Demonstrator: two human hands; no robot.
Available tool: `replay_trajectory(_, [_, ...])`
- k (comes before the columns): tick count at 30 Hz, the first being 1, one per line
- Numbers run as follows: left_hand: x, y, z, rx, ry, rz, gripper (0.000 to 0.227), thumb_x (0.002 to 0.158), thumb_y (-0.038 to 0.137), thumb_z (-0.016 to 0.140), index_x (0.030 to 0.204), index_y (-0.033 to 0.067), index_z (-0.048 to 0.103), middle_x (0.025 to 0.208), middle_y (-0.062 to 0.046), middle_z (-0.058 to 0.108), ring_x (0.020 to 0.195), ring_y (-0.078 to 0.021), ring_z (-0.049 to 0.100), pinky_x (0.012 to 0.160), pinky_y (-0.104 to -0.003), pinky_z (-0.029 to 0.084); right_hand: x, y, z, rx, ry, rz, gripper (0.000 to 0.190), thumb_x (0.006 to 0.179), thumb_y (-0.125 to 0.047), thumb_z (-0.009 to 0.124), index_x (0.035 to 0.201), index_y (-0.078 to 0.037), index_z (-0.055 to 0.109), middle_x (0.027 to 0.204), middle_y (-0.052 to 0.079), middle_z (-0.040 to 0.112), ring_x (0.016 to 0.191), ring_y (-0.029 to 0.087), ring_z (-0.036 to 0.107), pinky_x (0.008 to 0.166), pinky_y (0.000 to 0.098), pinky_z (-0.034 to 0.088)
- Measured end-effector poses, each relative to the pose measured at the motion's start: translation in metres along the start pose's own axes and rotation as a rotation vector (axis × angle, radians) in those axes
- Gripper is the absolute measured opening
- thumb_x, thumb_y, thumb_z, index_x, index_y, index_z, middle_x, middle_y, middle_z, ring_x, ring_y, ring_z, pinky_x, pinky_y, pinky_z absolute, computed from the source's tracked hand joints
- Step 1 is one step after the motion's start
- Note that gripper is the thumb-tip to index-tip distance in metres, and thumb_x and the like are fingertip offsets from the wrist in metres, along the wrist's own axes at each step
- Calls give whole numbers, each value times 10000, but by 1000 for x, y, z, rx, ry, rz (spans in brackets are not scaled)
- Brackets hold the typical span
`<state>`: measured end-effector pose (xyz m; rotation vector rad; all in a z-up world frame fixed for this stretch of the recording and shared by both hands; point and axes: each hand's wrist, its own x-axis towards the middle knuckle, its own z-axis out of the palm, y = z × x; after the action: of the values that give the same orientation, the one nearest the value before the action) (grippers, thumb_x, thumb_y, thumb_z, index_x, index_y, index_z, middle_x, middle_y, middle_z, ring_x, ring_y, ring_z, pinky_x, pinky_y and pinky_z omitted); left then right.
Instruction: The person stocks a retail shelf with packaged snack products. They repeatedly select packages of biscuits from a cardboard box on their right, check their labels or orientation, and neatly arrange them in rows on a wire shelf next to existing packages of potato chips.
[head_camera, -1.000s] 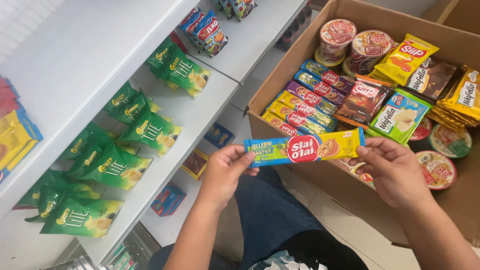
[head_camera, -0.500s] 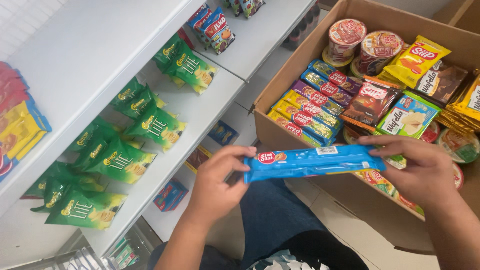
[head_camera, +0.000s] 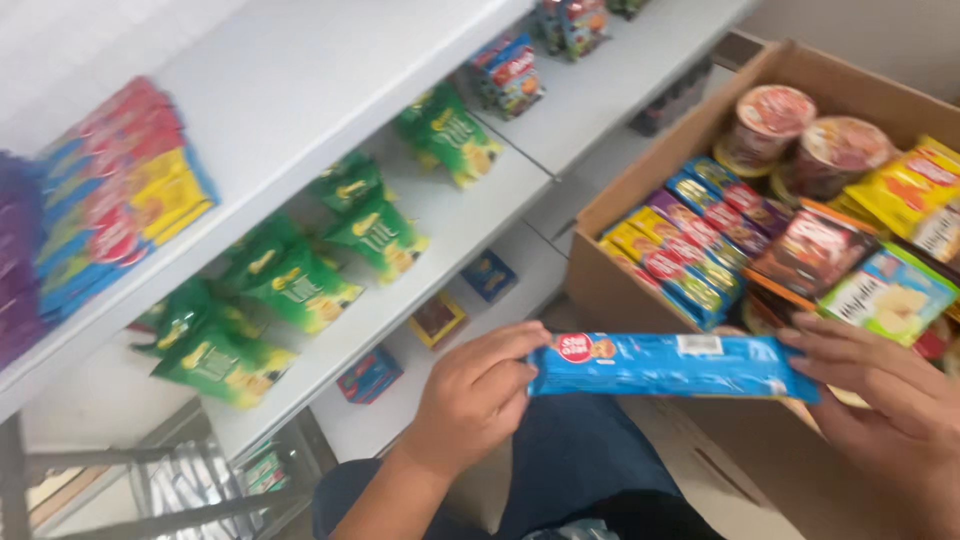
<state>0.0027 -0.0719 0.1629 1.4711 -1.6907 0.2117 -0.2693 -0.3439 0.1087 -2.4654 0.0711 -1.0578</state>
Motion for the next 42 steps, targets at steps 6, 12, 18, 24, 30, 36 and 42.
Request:
replay_trajectory(6, [-40, 5, -42, -482, 169, -889, 365, 855, 89, 824, 1113, 125, 567, 931, -78, 789, 847, -142, 741, 757, -265, 550, -21, 28, 72, 566, 70, 746, 643, 794, 162, 690, 1405, 25, 542, 1008, 215, 726, 907, 312, 731, 844, 386, 603])
replay_trajectory(12, [-79, -7, -106, -528, 586, -974, 295, 874, 9, 792, 1079, 89, 595, 914, -88, 721, 782, -143, 670, 672, -294, 570, 93, -29, 136, 678, -15, 591, 339, 790, 131, 737, 1115, 73, 662, 948, 217, 735, 747, 273, 729, 789, 297, 601])
replay_trajectory(18, [-89, -32, -204, -229, 707, -1015, 125, 866, 72, 793, 988, 49, 781, 806, -58, 737, 636, -155, 664, 640, -290, 574, 242, -107, 181, 675, -341, 658, 370, 886, 95, 687, 1247, 61, 758, 910, 270, 777, 729, 318, 670, 745, 367, 532])
replay_trajectory(24, [-75, -81, -311, 15, 728, -1022, 154, 955, 80, 698, 1066, 104, 803, 932, 0, 786, 713, -73, 605, 646, -230, 493, 367, -152, 268, 801, -321, 478, 201, 885, -2, 770, 1077, -1, 713, 869, 100, 695, 760, 147, 631, 615, 261, 503])
replay_trajectory(30, [-54, -148, -391, 163, 754, -1146, 273, 877, 112, 674, 1107, 95, 820, 820, -6, 746, 604, -75, 546, 582, -248, 459, 468, -211, 319, 619, -470, 514, 243, 903, -99, 752, 1139, -49, 725, 899, 111, 712, 763, 164, 594, 707, 285, 536])
replay_trajectory(36, [-65, -247, -444, 302, 626, -1221, 315, 752, 105, 821, 1066, 89, 804, 975, -54, 789, 835, -127, 730, 692, -259, 576, 532, -194, 405, 631, -478, 485, 300, 882, -96, 768, 1180, -77, 743, 971, 64, 726, 793, 125, 598, 667, 267, 520])
replay_trajectory(42, [-44, -284, -471, 378, 592, -1432, 253, 676, 16, 774, 888, 140, 837, 718, -36, 734, 612, -156, 624, 570, -303, 504, 568, -184, 458, 594, -452, 444, 280, 896, -160, 800, 1157, -68, 758, 881, 69, 709, 736, 140, 595, 674, 270, 537])
